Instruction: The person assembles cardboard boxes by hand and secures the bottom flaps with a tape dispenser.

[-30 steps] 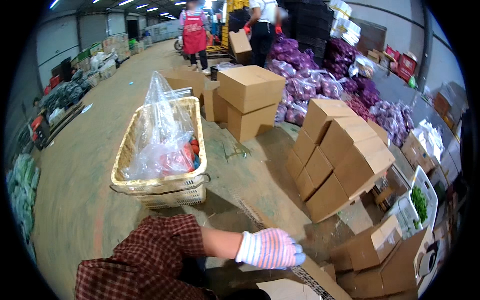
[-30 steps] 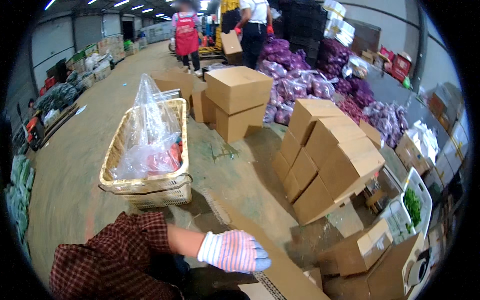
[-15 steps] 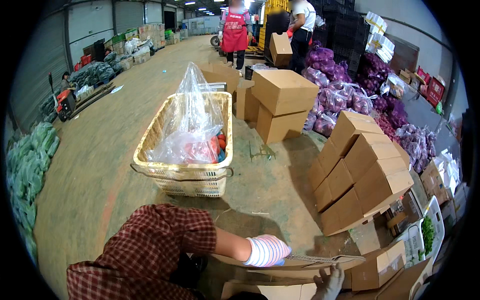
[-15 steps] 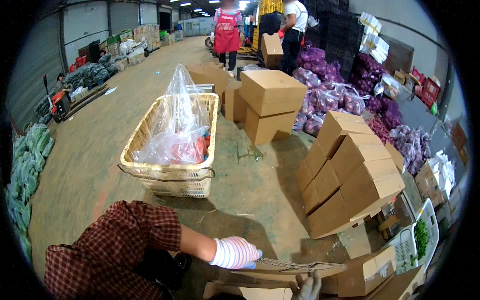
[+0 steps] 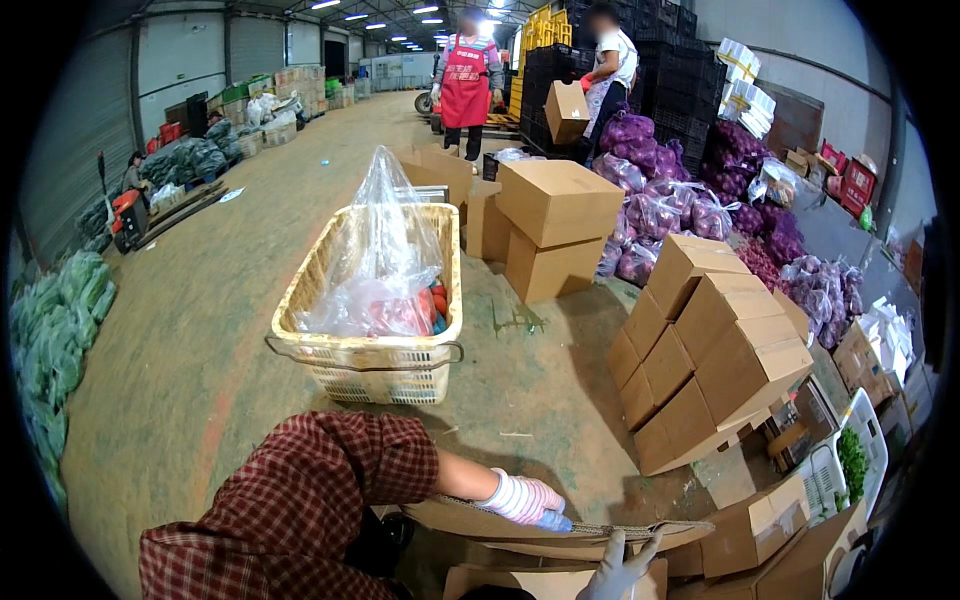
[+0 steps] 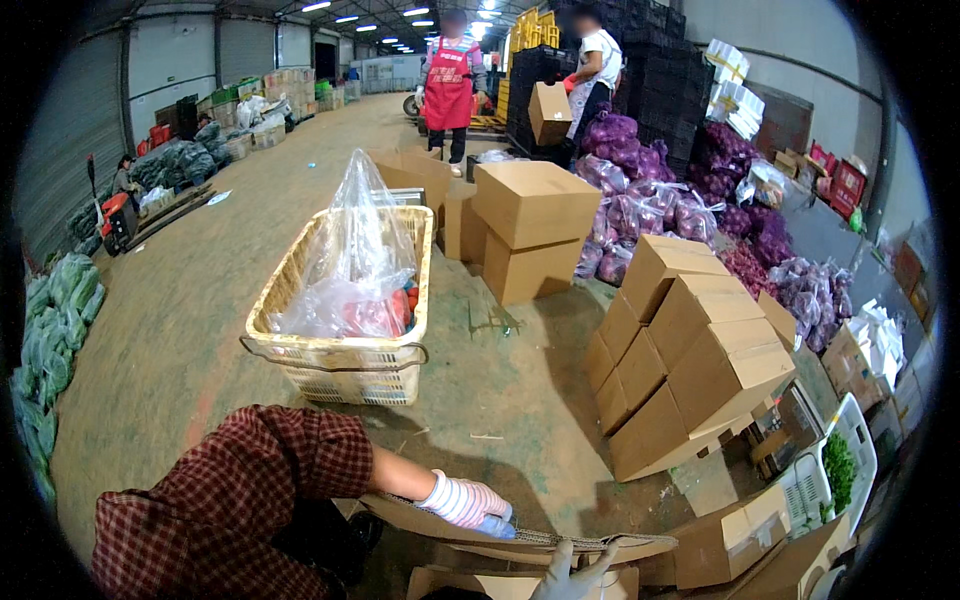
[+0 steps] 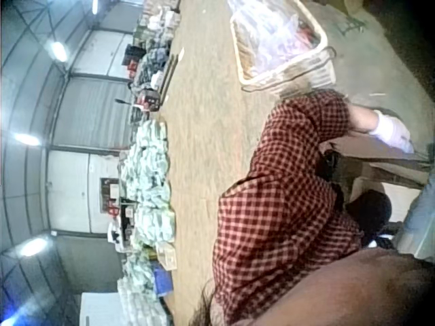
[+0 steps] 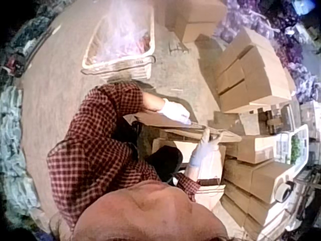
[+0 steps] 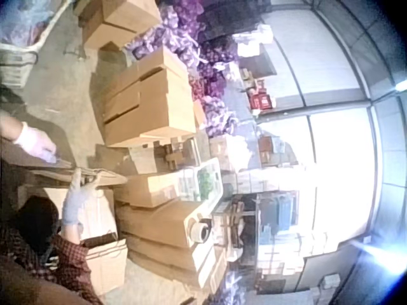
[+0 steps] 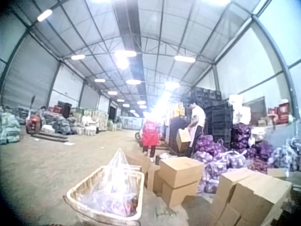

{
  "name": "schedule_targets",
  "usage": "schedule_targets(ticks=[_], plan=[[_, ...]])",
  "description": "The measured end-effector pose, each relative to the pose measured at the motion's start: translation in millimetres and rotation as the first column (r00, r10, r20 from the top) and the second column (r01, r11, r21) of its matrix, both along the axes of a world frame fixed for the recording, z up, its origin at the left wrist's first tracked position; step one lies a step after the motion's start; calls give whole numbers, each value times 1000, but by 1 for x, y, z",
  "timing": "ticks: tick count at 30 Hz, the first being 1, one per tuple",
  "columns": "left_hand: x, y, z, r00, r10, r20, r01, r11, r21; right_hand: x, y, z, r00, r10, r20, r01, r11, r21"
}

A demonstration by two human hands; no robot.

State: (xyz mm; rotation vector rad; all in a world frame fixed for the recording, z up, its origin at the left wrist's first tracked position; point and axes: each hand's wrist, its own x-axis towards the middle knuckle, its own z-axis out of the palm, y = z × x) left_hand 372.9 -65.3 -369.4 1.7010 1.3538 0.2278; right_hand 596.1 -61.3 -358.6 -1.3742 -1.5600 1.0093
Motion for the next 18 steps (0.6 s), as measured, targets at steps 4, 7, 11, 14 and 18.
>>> schedule_targets(ticks=[4, 7, 11, 14, 18], plan=[[0, -1, -22, 997, 31, 65, -34, 998, 43, -12, -7, -5, 987, -15, -161, 21, 999, 37], [3, 0, -19, 993, 38, 114, -48, 995, 91, -18, -3, -12, 969, -101, -226, 107, 994, 13], [-1, 2, -15, 998, 60, -30, -59, 997, 47, -26, 0, -10, 955, -91, -284, 92, 996, -9], [1, 0, 10, 995, 79, -53, -85, 989, -118, -20, 3, -16, 945, -45, -324, 49, 999, 4], [-1, 1, 14, 996, 79, -46, -85, 985, -152, -18, -2, -13, 929, -29, -369, 15, 999, -42]])
